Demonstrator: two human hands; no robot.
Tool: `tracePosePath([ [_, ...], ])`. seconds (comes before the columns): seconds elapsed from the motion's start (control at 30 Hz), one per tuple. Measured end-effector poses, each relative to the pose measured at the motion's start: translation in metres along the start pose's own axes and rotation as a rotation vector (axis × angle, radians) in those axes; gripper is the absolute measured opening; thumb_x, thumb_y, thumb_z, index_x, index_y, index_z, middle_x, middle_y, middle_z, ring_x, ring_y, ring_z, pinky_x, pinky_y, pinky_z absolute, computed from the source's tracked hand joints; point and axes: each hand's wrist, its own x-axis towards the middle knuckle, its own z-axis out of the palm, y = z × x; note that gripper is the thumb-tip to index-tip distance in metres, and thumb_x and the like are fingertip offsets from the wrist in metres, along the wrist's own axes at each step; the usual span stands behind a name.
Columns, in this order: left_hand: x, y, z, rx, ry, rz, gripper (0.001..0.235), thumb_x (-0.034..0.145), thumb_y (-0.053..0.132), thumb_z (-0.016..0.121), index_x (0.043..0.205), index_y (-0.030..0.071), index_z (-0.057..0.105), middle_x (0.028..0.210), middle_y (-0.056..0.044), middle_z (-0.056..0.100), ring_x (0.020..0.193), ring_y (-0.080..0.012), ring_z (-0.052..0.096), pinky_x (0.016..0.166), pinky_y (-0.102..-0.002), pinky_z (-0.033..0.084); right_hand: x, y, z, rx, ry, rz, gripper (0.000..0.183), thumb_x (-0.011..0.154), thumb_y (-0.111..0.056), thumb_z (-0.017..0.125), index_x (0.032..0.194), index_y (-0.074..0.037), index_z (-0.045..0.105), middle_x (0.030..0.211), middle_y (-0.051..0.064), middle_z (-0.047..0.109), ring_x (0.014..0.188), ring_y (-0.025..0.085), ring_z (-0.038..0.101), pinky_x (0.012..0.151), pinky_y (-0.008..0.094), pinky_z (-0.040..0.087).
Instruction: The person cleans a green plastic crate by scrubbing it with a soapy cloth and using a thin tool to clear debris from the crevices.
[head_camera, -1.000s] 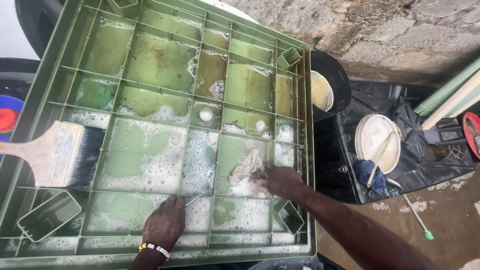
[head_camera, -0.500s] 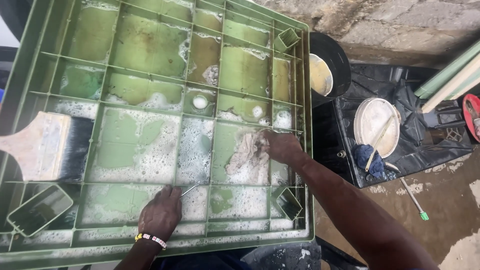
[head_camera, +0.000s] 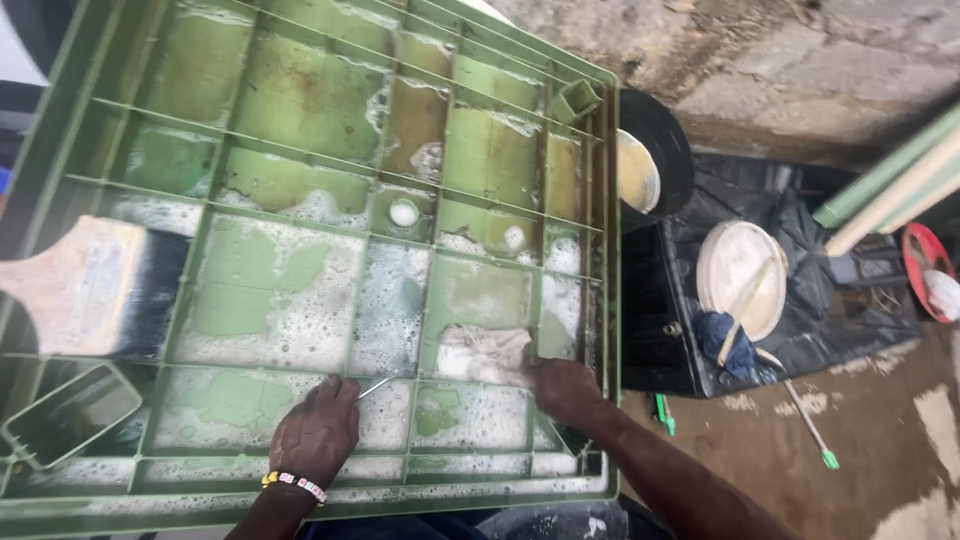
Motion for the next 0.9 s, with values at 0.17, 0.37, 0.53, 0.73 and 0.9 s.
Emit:
tracePosePath([
  [0.17, 0.006, -0.005, -0.002, 0.014, 0.04, 0.027, 0.031, 0.108, 0.028, 0.044, 0.132, 0.017, 0.06, 0.13, -0.012, 0.066, 0.109, -0.0307, 0.068, 0.078, -0.05, 0.068, 0.032, 0.003, -0.073, 0.555, 0.109, 0.137, 0.072, 0.112, -0.059, 0.011, 0.095, -0.013, 0.063, 0.076, -0.002, 0.061, 0.063, 0.014, 0.06, 0.057, 0.03, 0.056],
  [0.37, 0.0, 0.01, -0.017, 0.018, -0.102, -0.025, 0.035, 0.109, 0.03, 0.043, 0.139, 0.019, 0.058, 0.143, -0.009, 0.06, 0.12, -0.0297, 0.066, 0.087, -0.05, 0.068, 0.011, -0.007, -0.062, 0.332, 0.191, 0.121, 0.045, 0.118, -0.035, 0.027, 0.143, -0.008, 0.053, 0.078, -0.001, 0.06, 0.056, 0.013, 0.06, 0.041, 0.029, 0.054],
  [0.53, 0.001, -0.008, 0.011, 0.012, 0.079, 0.072, 0.028, 0.106, 0.025, 0.047, 0.129, 0.017, 0.061, 0.121, -0.009, 0.065, 0.098, -0.0298, 0.067, 0.068, -0.049, 0.065, 0.024, 0.0, -0.01, -0.04, 0.109, -0.184, 0.03, 0.11, -0.016, 0.05, 0.13, 0.003, 0.062, 0.128, 0.023, 0.066, 0.086, 0.023, 0.071, 0.074, 0.038, 0.067],
  [0.73, 0.005, -0.002, 0.004, 0.046, 0.048, 0.061, 0.028, 0.106, 0.024, 0.049, 0.131, 0.017, 0.059, 0.129, -0.009, 0.063, 0.101, -0.0304, 0.069, 0.07, -0.049, 0.067, 0.051, 0.015, -0.055, 0.017, 0.022, -0.174, 0.034, 0.113, -0.029, 0.048, 0.1, -0.007, 0.069, 0.086, 0.007, 0.07, 0.073, 0.019, 0.071, 0.073, 0.037, 0.066],
  [0.9, 0.006, -0.004, 0.01, 0.03, 0.047, 0.051, 0.032, 0.106, 0.026, 0.047, 0.135, 0.017, 0.058, 0.141, -0.01, 0.062, 0.107, -0.0321, 0.069, 0.071, -0.052, 0.068, 0.104, 0.028, -0.094, -0.348, 0.184, -0.026, 0.029, 0.112, -0.019, 0.056, 0.138, -0.01, 0.064, 0.118, 0.011, 0.067, 0.085, 0.02, 0.069, 0.072, 0.036, 0.067],
])
